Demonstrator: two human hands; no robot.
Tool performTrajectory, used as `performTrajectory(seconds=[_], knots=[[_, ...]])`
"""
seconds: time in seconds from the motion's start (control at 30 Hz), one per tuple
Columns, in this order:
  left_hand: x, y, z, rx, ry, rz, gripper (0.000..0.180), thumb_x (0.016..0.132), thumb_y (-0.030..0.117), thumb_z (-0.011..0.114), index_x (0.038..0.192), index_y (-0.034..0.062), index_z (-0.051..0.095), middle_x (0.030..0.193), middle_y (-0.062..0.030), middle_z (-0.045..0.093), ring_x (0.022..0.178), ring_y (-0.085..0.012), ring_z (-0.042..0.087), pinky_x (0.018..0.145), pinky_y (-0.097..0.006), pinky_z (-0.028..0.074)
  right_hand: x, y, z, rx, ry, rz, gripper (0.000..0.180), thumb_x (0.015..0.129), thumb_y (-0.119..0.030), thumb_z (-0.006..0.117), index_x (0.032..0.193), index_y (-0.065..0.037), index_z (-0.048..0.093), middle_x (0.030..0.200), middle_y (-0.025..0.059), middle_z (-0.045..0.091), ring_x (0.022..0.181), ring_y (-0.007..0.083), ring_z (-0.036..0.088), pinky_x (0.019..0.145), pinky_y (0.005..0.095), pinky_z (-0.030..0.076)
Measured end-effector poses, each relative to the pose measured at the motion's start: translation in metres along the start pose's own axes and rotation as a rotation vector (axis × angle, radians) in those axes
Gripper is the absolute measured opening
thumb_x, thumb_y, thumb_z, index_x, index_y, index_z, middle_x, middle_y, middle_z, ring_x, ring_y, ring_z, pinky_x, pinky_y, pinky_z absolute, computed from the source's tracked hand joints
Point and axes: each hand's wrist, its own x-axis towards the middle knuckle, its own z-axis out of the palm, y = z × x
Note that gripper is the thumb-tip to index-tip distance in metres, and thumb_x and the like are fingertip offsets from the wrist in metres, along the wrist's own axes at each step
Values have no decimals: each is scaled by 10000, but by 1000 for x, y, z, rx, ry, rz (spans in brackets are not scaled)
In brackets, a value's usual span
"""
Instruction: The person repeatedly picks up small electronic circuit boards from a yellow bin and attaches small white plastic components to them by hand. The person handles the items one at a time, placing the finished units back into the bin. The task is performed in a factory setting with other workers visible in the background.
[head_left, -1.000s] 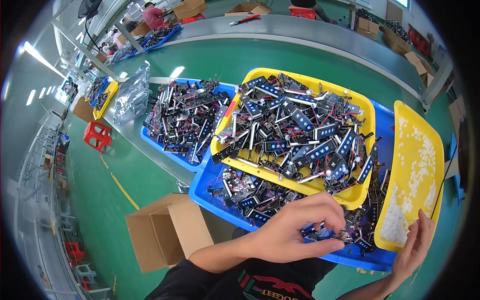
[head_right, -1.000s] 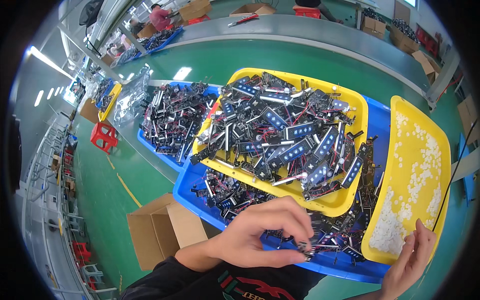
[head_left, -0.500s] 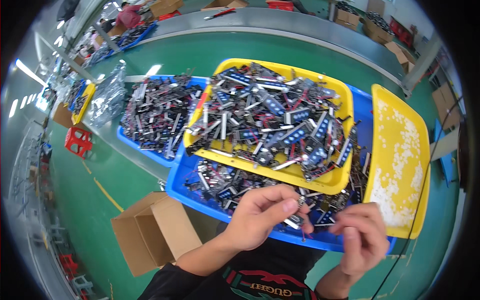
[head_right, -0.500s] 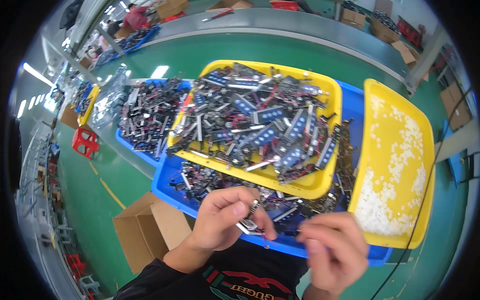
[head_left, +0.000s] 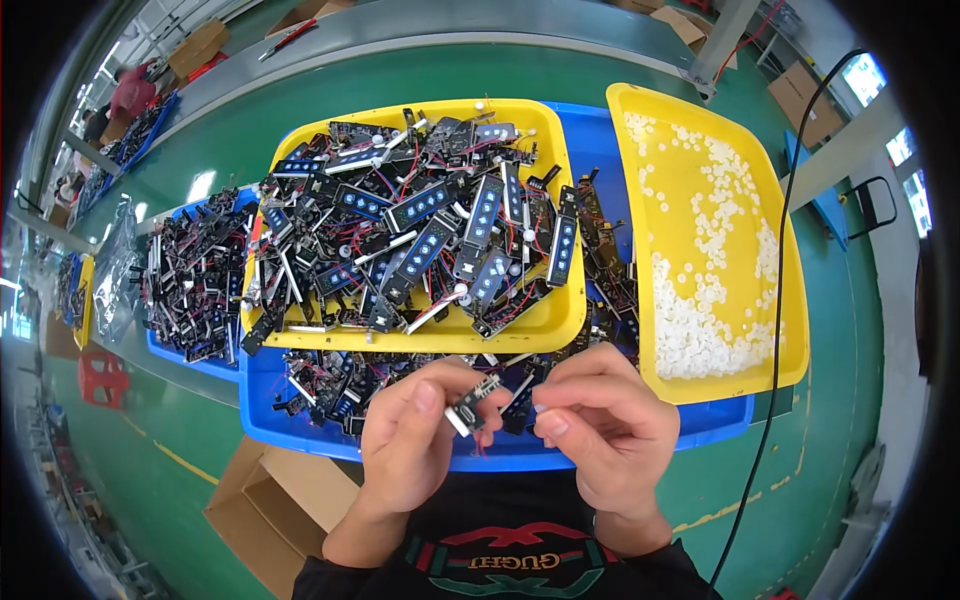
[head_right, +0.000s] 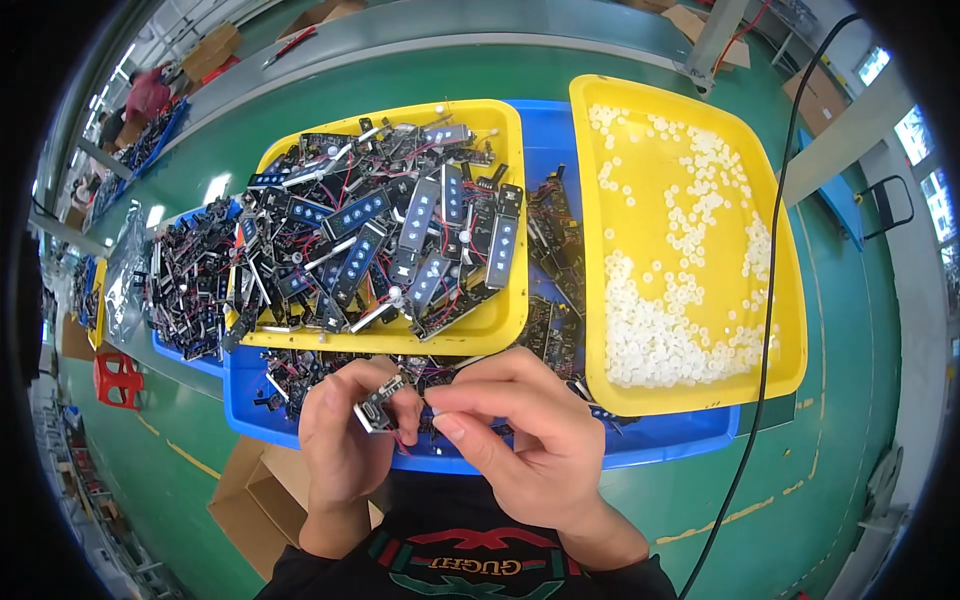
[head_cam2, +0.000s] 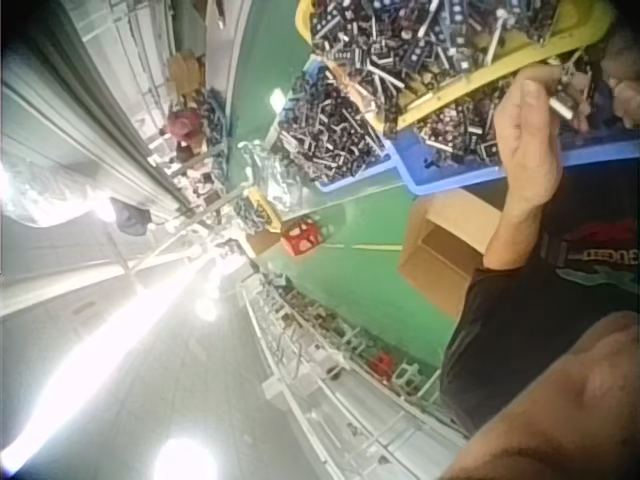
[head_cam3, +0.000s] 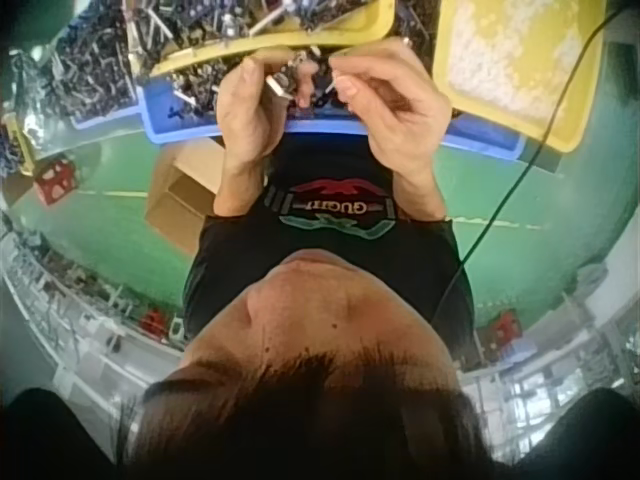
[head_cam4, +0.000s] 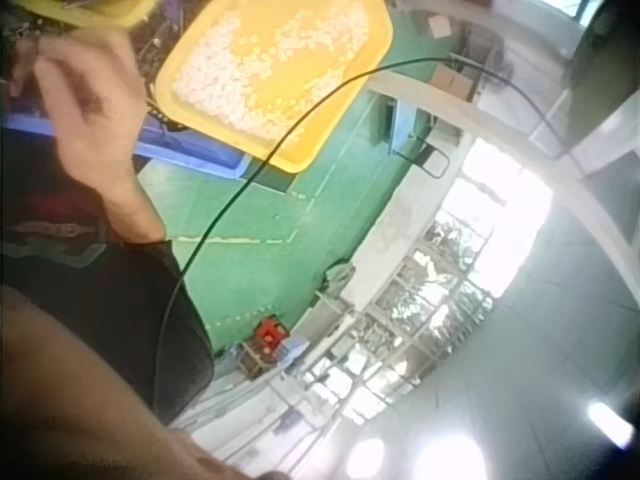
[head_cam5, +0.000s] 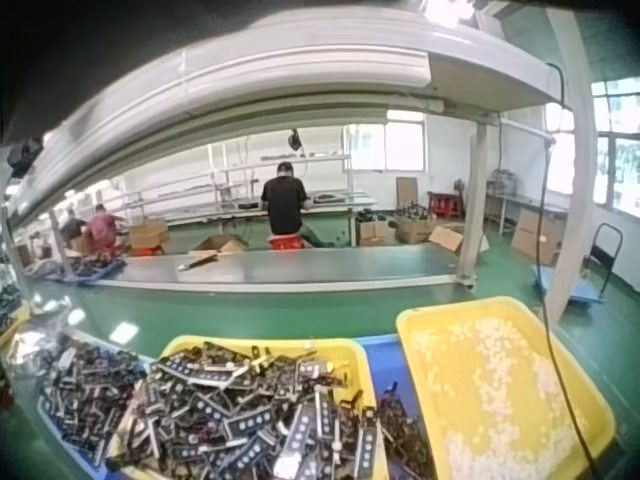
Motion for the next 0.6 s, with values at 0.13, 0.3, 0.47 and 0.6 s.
performTrajectory(seconds=[0.13,0.3,0.47,0.6], knots=[[-5,-1,-9,-19,-50,-28,416,947,267,567,1213,-54,560,1064,-184,651,874,-176,598,735,-291,471,-2,7,6,110,8,83,200,813,76,694,1008,29,689,937,115,639,750,126,590,643,234,456],[-8,-1,-11,39,-26,-42,371,893,9,633,1254,-17,553,1142,-136,659,810,-72,577,665,-213,455,-4,8,6,56,-33,65,191,795,75,706,978,27,683,904,117,642,744,131,581,643,236,451],[-4,14,0,63,4,-102,366,916,51,604,1260,-55,536,934,-60,608,791,-107,565,689,-242,452,-5,8,8,52,20,70,161,779,82,695,932,47,662,880,137,634,758,168,583,668,262,458],[-8,19,0,-35,-63,-108,472,911,105,583,1332,-76,469,955,-111,588,861,-165,561,751,-297,460,-7,7,7,61,26,66,146,787,82,674,929,61,648,890,153,618,784,184,587,685,274,466]])
